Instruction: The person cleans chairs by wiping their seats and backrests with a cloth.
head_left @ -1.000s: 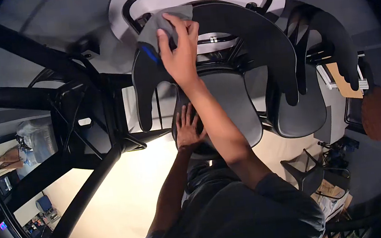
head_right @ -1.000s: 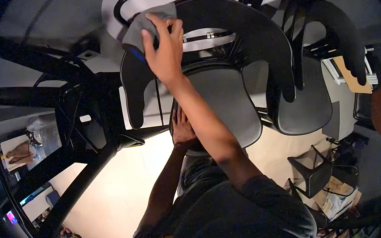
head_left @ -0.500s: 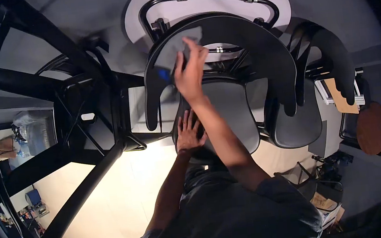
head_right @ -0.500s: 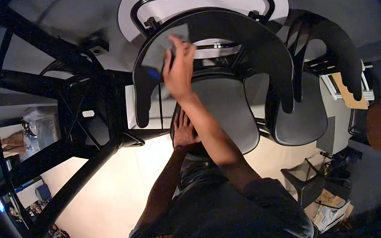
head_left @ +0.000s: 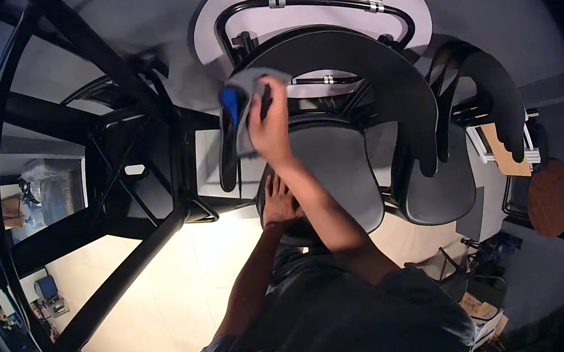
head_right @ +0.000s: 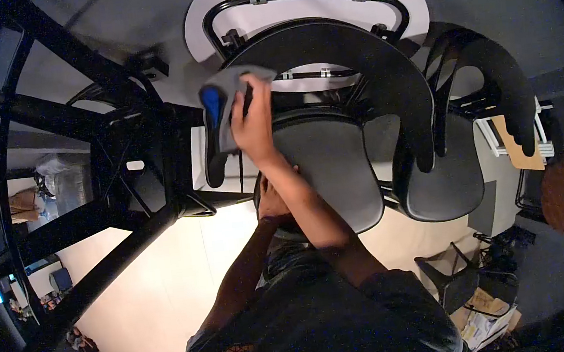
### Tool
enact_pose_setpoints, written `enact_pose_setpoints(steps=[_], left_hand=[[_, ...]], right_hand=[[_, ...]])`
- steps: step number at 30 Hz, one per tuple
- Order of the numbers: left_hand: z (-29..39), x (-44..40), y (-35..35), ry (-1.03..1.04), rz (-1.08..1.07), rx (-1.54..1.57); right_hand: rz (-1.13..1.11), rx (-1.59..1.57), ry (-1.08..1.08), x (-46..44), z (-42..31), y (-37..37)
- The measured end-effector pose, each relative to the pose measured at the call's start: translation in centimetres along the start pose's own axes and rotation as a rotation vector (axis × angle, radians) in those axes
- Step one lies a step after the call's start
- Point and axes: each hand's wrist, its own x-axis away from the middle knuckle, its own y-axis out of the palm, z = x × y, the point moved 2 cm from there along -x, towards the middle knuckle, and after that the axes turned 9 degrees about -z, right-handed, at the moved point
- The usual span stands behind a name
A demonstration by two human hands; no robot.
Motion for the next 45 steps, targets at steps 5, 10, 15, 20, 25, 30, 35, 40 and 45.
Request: enact_pose_setpoints(steps=[5,10,15,20,25,30,35,40,45], left_hand=[[0.6,0.0,-1.6,-0.015,0.095,0.176],[1.5,0.1,-1.1,-0.016,0.265,0.217],[0.2,0.0,-0.5,0.013,0.153,-0.025],[0.5,-0.1,-1.0,0.047,0.213,-0.05],[0.8,-0.6,0.2,0.02,0.255,0.369],[0.6,0.1,-1.7,0.003,0.138,0.205],[1.3,0.2,-3.0,0.002,0.162,0.233],[0.5,0.1,-2.9,-0.031,-0.244,0.099],[1.1,0.5,-2.1,0.013,0.174,0.182]], right_hand=[[-0.258,-0.078,0.192,5.8,-2.6,1.4],[-0.335,-0.161,0.237,13.2,-4.5,2.6],[0.021,0.011,0.087,2.5,1.9,1.5],[-0.147,-0.023,0.173,7.8,-0.6,2.8],[-0.465,-0.034,0.196,10.2,-1.7,0.8],[-0.097,0.411,-0.073,-4.2,2.2,-5.3],[0.487,0.322,-0.03,-7.7,2.4,-7.4],[-0.166,0.304,-0.344,0.8,-0.4,0.8],[-0.309,0.286,0.099,-4.2,2.2,-6.9]])
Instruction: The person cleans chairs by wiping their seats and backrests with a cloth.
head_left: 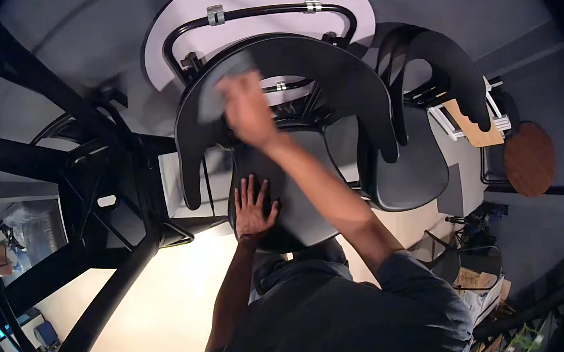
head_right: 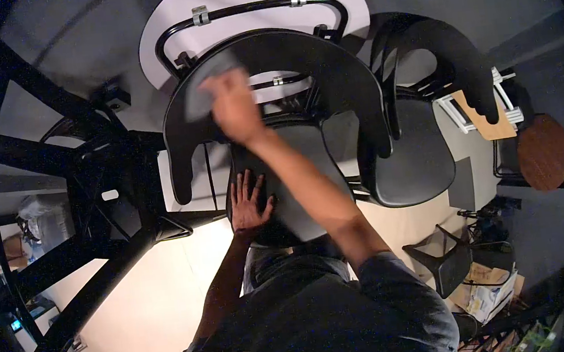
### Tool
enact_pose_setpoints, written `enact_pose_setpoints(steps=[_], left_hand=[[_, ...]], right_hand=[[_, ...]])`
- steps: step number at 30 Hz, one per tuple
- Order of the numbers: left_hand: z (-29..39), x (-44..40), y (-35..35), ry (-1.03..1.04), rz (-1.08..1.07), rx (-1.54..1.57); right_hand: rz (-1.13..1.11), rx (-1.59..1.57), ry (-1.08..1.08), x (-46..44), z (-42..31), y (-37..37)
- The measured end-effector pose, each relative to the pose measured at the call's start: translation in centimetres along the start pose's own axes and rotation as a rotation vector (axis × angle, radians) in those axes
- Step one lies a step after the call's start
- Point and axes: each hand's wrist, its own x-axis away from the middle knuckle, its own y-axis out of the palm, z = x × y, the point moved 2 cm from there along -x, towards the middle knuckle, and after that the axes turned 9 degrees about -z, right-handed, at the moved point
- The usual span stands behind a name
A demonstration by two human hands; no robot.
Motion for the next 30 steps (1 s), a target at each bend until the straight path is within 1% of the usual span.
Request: enact_pose_setpoints(steps=[1,3,4,6,7,9,11,12,14,16,17,19,21,22,23,24,26,27,29,30], left_hand=[[0.0,0.0,0.2,0.002,0.005,0.012],[0.0,-0.1,0.4,0.011,0.015,0.034],[0.0,-0.3,0.3,0.015,0.022,0.045],[0.0,-0.6,0.0,0.019,0.028,0.055],[0.0,-0.6,-0.2,0.016,0.027,0.061],[0.2,-0.2,-0.3,0.002,0.018,0.075],[-0.2,-0.3,0.1,0.008,0.028,0.059],[-0.3,-0.3,0.5,0.012,0.034,0.044],[-0.3,-0.2,0.6,0.028,0.043,0.011],[-0.4,-0.1,0.4,0.036,0.028,0.009],[-0.2,-0.2,0.0,0.03,0.023,0.01],[0.2,-0.1,-0.3,0.012,0.015,0.016],[0.0,-0.1,-0.2,0.027,0.021,0.024],[-0.1,-0.2,0.0,0.032,0.029,0.026],[-0.2,-0.2,0.2,0.036,0.036,0.028],[-0.3,-0.1,0.3,0.04,0.038,0.029],[-0.6,0.2,0.0,0.049,0.046,0.073],[-0.7,0.2,-0.3,0.056,0.052,0.114],[-0.6,0.1,-0.9,0.068,0.066,0.194],[-0.1,-0.1,-1.3,0.066,0.065,0.193]], right_hand=[[0.324,0.198,-0.152,-0.8,2.2,-2.2],[0.644,0.357,0.057,0.3,5.0,-6.2],[0.857,0.355,0.08,1.3,5.9,-7.6],[1.201,0.24,0.26,2.9,7.6,-7.5],[1.206,0.242,0.256,2.4,7.9,-7.2],[1.06,0.317,0.106,0.3,6.6,-5.4],[0.697,0.243,-0.075,-2.4,3.3,-3.3],[0.495,0.277,-0.132,-3.3,2.4,-2.0],[0.155,0.432,-0.321,-2.5,1.6,-0.4],[0.033,0.921,-0.431,-2.4,2.5,-2.6],[0.036,0.93,-0.425,-2.2,3.1,-5.2],[-0.062,1.376,-0.348,-0.8,3.9,-11.5],[-0.035,1.533,-0.37,2.2,4.0,-16.7],[-0.04,1.551,-0.343,4.5,4.3,-18.4],[-0.111,1.649,-0.252,7.1,5.3,-19.5],[-0.185,1.741,-0.156,10.1,6.3,-19.9],[-0.7,1.828,0.184,16.2,7.9,-19.4],[-0.697,1.831,0.184,18.9,7.8,-19.0],[-0.621,1.516,-0.018,22.4,7.0,-18.3],[-0.631,1.056,0.155,21.4,3.7,-18.4]])
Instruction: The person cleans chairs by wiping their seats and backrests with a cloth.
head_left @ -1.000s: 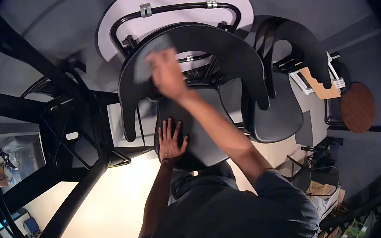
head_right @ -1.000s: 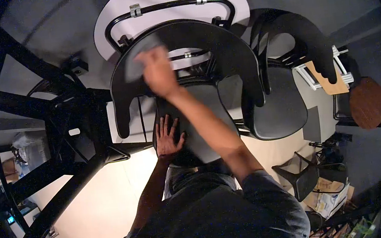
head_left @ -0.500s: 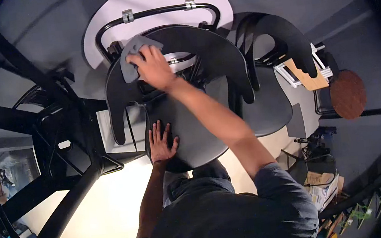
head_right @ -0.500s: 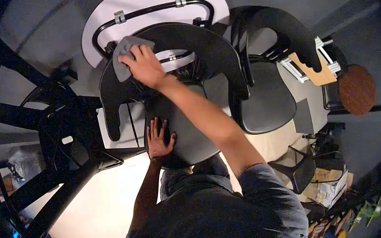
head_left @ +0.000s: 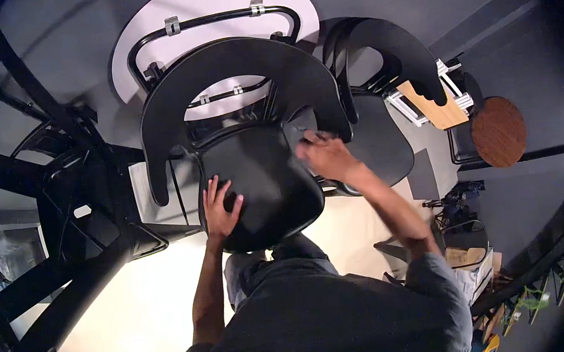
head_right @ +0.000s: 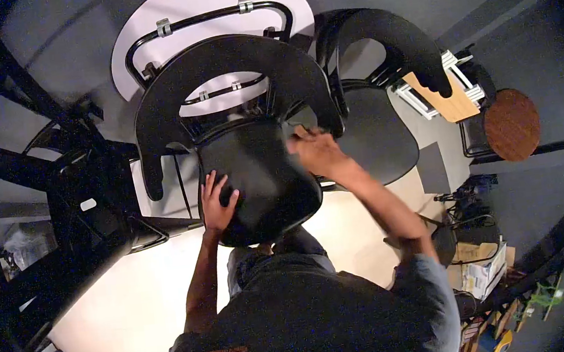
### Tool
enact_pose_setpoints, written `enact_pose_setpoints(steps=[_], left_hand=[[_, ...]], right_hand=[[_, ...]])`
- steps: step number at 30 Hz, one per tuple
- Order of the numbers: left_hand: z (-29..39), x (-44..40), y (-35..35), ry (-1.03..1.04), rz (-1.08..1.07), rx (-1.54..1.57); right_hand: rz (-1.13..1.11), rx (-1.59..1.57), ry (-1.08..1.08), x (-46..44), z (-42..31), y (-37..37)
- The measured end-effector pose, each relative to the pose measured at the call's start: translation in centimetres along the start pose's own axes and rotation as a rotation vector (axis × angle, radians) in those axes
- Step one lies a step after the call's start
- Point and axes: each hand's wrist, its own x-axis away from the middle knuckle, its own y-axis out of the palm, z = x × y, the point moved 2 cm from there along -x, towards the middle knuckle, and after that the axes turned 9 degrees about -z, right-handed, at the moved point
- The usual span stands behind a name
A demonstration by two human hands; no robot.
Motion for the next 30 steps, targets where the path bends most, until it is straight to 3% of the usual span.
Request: enact_pose_setpoints(steps=[1,2,4,6,7,9,12,13,15,17,19,22,23,25,26,29,30], left_hand=[[0.8,-0.4,-0.2,-0.027,-0.028,0.267],[1.8,-0.9,-0.5,-0.058,-0.053,0.533],[3.6,-1.8,-0.6,-0.122,-0.083,1.055],[4.7,-2.4,1.4,-0.131,0.004,1.447],[6.2,-3.0,1.1,-0.14,0.006,1.434],[8.4,-3.8,-0.4,-0.364,0.041,1.16],[8.0,-3.8,-1.1,-0.616,-0.073,0.916],[7.9,-3.6,-1.5,-0.657,0.036,0.961],[9.5,-4.6,-2.5,-0.597,0.234,0.994],[11.7,-7.1,-3.6,-0.501,0.318,0.981],[15.0,-11.5,-4.7,-0.175,0.386,0.959],[18.8,-20.0,-4.1,0.015,0.362,1.056],[22.0,-23.1,-7.7,-0.212,0.203,1.022],[25.8,-25.6,-6.4,-0.168,0.264,0.929],[25.7,-25.5,-1.4,0.102,0.476,0.857],[29.5,-20.4,4.7,0.298,0.329,0.87],[29.5,-18.5,6.7,0.277,0.284,0.997]], right_hand=[[-0.065,-0.475,-0.017,0.2,-1.9,-3.1],[-0.071,-0.479,-0.025,-0.2,-2.9,-2.0],[0.256,-1.011,-0.197,-1.1,-4.9,0.5],[0.286,-1.118,-0.167,-1.8,-7.2,1.4],[0.311,-1.213,-0.117,-1.8,-8.2,1.9],[0.358,-1.393,-0.002,-1.3,-9.0,3.0],[0.414,-1.289,0.067,-0.5,-7.4,7.6],[0.445,-1.231,0.097,-0.6,-6.5,9.4],[0.474,-1.168,0.128,-0.4,-5.3,12.3],[0.439,-0.874,0.147,-0.3,-5.9,14.9],[0.397,-0.579,0.154,-0.3,-6.7,16.5],[0.439,-0.516,0.148,-0.1,-7.9,17.8],[0.461,-0.486,0.146,-0.3,-8.2,18.1],[0.467,-0.454,0.136,-0.5,-8.3,18.5],[0.476,-0.482,0.132,-0.6,-8.4,18.5],[0.514,-0.564,0.133,-0.9,-8.4,19.5],[0.502,-0.566,0.134,-0.9,-8.2,19.4]])
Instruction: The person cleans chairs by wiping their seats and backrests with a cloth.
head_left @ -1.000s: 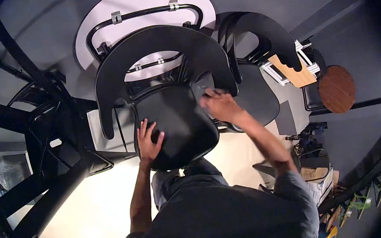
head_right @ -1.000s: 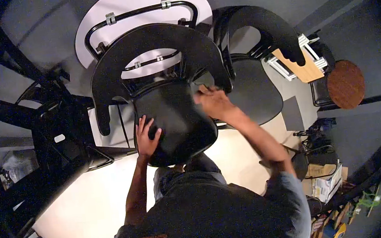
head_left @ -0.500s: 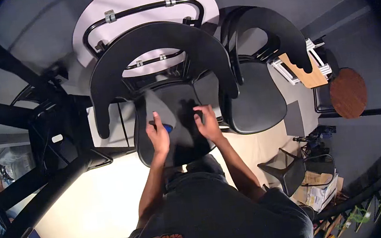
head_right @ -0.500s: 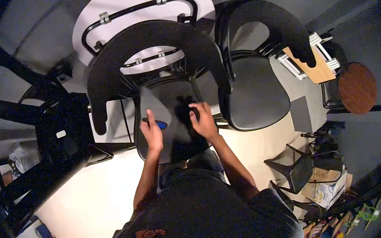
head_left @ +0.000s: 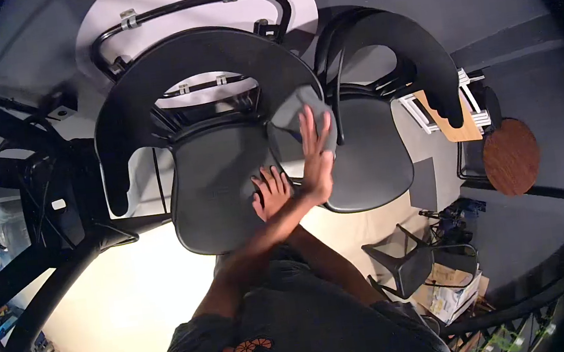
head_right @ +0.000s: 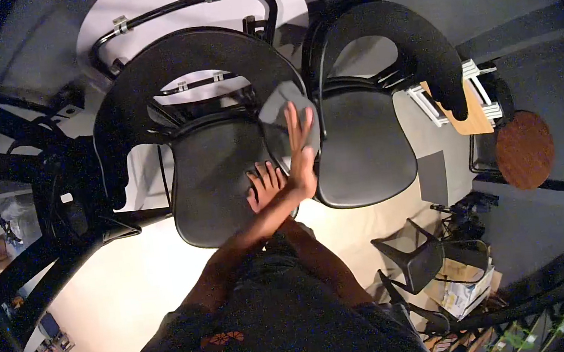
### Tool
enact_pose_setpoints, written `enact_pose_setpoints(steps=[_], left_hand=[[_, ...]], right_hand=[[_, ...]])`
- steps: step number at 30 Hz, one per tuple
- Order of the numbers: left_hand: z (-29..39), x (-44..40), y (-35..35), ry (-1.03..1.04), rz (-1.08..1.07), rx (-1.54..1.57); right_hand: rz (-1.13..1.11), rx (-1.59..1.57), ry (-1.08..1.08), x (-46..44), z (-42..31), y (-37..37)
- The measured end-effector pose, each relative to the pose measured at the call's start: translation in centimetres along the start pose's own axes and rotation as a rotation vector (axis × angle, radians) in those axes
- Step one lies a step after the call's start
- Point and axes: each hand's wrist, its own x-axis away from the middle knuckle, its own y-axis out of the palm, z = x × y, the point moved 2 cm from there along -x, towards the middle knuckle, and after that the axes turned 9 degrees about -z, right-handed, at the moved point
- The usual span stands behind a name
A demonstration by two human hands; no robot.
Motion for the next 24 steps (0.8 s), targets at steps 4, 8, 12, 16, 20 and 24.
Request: enact_pose_setpoints(steps=[4,8,12,16,20,24], left_hand=[[0.4,-1.5,-2.0,0.046,-0.12,0.051],[1.6,-10.3,-5.6,0.062,0.018,-0.234],[1.4,-9.8,-4.9,0.089,0.093,-0.294],[1.3,1.9,1.0,-0.104,-0.081,0.032],[2.7,7.0,1.3,-0.08,-0.151,0.024],[0.9,-0.1,-1.1,-0.075,-0.123,-0.01]], right_hand=[[-0.024,0.056,-0.006,-0.1,0.0,0.0],[-0.162,0.152,0.011,0.2,0.3,0.0],[-0.106,0.072,-0.003,0.5,0.2,0.3],[-0.044,0.038,0.022,0.1,-0.2,0.0],[-0.033,0.039,-0.003,-0.3,-0.5,-1.6],[0.02,0.077,-0.005,0.4,0.4,0.5]])
